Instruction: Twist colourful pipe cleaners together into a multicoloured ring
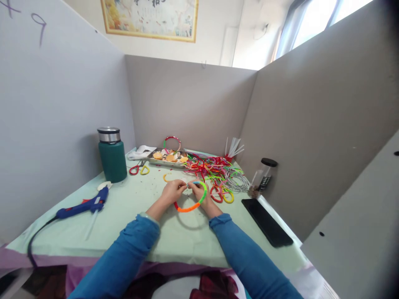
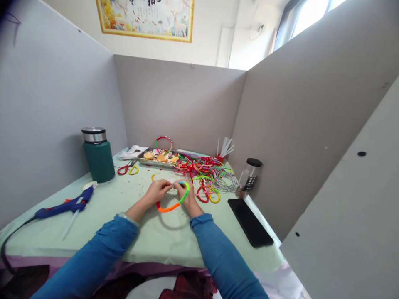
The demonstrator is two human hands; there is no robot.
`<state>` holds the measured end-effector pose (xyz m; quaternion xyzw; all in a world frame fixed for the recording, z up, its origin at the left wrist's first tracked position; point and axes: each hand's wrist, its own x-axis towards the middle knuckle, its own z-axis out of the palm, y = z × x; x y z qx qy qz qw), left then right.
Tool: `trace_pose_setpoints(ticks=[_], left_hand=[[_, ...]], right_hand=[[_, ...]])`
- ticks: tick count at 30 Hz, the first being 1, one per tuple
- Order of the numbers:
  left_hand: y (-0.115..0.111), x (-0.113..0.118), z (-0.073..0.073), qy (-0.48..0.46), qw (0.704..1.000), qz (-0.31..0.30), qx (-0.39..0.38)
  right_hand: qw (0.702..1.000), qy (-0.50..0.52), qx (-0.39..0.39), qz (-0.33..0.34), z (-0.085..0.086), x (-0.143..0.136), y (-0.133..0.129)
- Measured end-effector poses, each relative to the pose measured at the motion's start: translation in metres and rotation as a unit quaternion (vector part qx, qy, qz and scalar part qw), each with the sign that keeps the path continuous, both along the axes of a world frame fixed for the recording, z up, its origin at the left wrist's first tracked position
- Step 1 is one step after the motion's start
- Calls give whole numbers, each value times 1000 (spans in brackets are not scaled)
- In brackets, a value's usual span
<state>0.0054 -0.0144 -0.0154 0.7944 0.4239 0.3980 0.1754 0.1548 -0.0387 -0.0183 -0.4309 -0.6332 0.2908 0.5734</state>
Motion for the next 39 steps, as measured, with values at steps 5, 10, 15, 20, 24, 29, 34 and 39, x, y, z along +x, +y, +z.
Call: trace_pose_setpoints(ticks=[5,10,15,20,24,29,34,39], left_hand=[[4,-2,-1,-53,990,-36,-123],[3,-2,-1,-77,976,-57,-196],[1,-1,2,-85,975,-28,-201],[3,-6,6,-67,968,72,-230],[0,-8,8,36,976,87,-197],[-5,-7,10,169,973,107,-120],[-5,-7,8,217,967,92,-96],[-7,-7,8,192,973,87,-91]], right_hand=[[999,12,6,34,-4,3,0],[998,12,-6,62,-7,4,4],[999,-32,21,29,-9,3,8],[986,-91,49,-130,-10,22,20],[957,-145,-14,-250,-5,42,36],[901,-305,-128,-279,-1,43,43],[900,-344,-109,-243,-4,35,35],[936,-288,-38,-202,-8,28,25]])
